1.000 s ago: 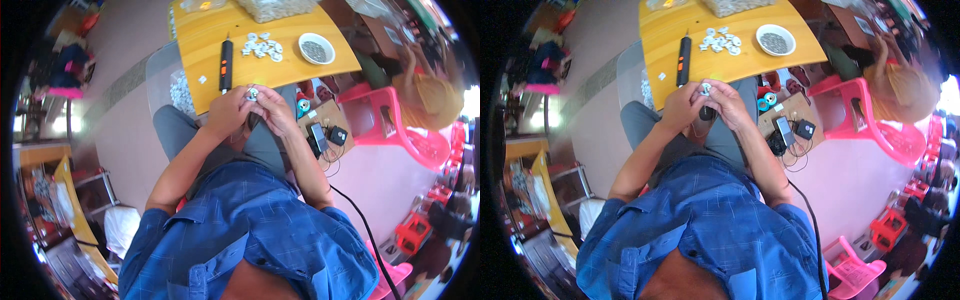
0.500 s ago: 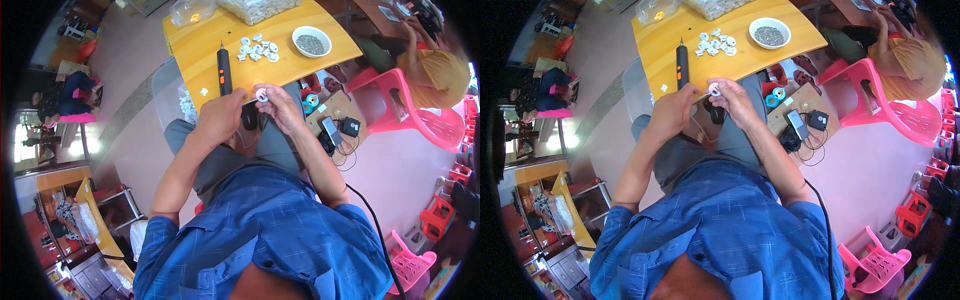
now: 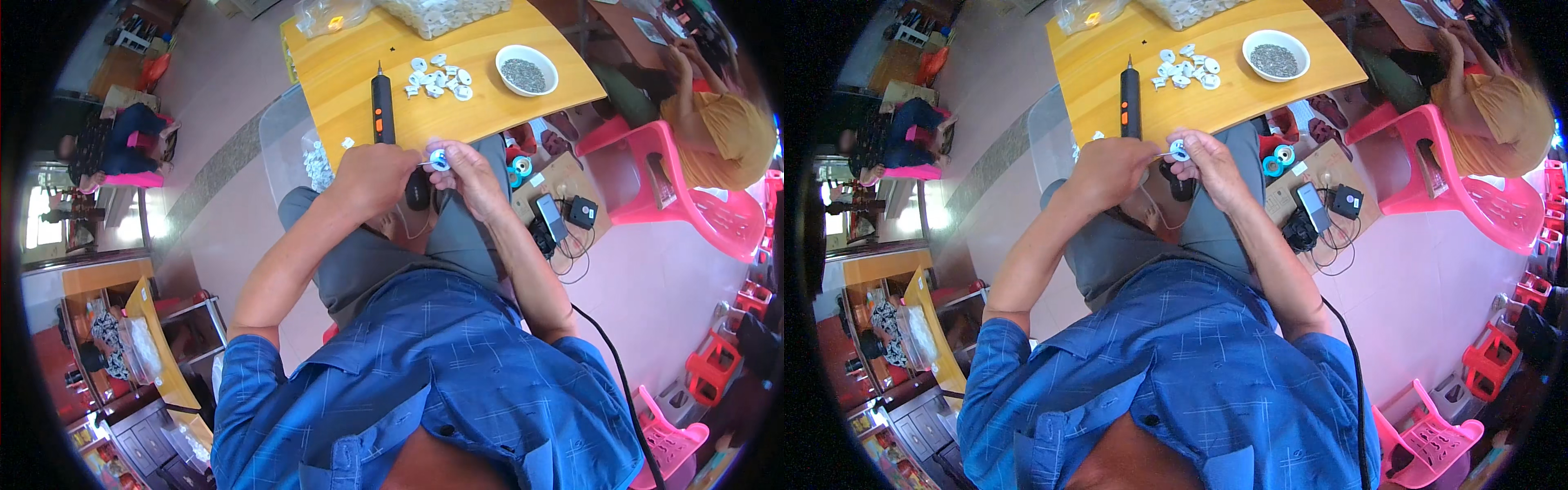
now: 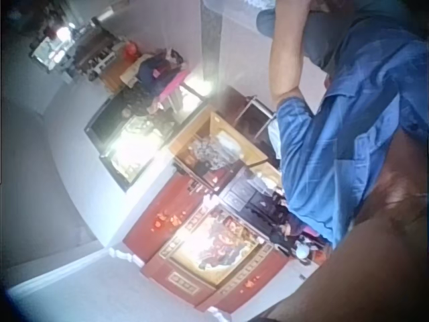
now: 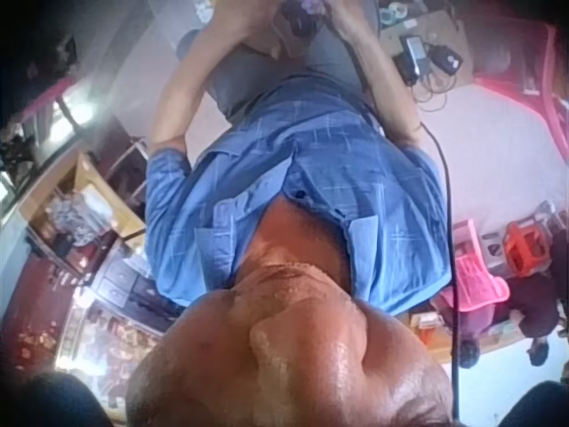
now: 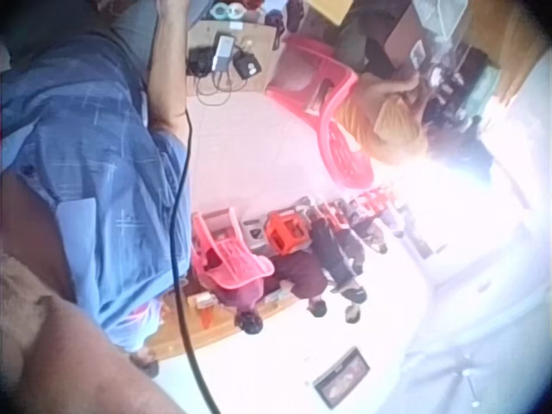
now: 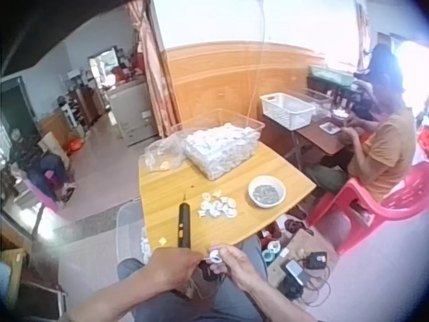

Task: Assembling small white plastic components by inserting metal pins using an electric screwdriver.

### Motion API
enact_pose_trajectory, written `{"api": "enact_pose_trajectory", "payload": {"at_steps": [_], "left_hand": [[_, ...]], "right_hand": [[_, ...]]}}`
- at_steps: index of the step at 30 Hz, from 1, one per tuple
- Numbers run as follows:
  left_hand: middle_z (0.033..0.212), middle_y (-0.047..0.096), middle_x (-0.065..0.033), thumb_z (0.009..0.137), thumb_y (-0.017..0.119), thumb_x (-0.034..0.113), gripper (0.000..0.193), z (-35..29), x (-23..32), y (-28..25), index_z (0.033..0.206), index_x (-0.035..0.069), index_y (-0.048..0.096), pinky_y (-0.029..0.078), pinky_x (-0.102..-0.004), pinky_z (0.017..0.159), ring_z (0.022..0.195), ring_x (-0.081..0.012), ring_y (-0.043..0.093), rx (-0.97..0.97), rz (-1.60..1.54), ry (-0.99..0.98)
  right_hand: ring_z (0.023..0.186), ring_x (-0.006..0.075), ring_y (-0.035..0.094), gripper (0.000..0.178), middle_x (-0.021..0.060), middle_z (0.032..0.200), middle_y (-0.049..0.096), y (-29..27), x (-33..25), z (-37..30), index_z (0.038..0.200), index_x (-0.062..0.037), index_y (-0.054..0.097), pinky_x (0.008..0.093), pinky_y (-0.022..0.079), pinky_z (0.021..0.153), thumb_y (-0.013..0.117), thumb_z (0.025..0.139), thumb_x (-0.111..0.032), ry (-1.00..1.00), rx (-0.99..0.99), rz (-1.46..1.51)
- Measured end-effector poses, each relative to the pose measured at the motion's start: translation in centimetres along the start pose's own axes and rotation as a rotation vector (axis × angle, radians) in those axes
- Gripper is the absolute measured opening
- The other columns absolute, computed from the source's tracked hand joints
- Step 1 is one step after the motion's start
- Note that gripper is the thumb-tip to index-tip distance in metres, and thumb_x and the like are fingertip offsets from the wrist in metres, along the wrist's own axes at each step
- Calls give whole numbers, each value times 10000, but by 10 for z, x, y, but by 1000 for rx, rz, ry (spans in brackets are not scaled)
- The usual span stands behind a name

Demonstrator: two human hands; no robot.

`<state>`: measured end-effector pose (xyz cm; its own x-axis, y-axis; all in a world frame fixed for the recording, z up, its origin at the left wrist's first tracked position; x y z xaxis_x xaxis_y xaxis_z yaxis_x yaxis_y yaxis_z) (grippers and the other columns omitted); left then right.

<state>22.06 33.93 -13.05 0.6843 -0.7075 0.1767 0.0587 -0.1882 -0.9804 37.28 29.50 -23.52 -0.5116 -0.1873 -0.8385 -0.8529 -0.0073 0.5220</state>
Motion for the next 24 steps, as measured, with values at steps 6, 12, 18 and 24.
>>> {"api": "enact_pose_trajectory", "payload": {"at_steps": [6,12,18,24], "left_hand": [[789,676,-134,868,562,185,110,7,4,-4,889,130,655,518,-509,648,780,-374,666,-99,6,19],[771,666,-160,872,562,176,118,12,0,1,862,114,662,510,-514,656,773,-392,658,-110,-45,85],[795,668,-167,875,592,156,119,13,-14,15,913,111,696,505,-477,681,778,-371,656,-96,-225,165],[808,669,-160,876,611,125,134,17,-17,16,963,95,708,496,-430,684,768,-351,648,-142,-434,248]], "right_hand": [[785,119,657,367,93,964,687,-1,4,-1,1196,-30,604,244,539,690,458,1060,-337,-10,12,-144],[759,135,670,328,104,953,695,-1,7,-3,1182,-21,611,251,552,662,462,1060,-288,45,42,-153],[732,135,670,316,101,917,699,0,8,-4,1127,-14,633,247,554,641,455,1061,-268,89,44,-163],[705,137,660,322,88,885,691,3,9,-3,1077,-22,632,258,563,637,442,1063,-283,176,30,-135]]}}
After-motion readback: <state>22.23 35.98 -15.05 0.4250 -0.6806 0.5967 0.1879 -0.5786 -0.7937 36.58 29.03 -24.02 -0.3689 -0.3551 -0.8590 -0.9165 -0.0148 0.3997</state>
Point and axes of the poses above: each hand's wrist, its own z-axis towards the middle knuckle, its own y-axis out of the palm, x = y × z, the point moved 4 cm from there along z, towards the middle knuckle
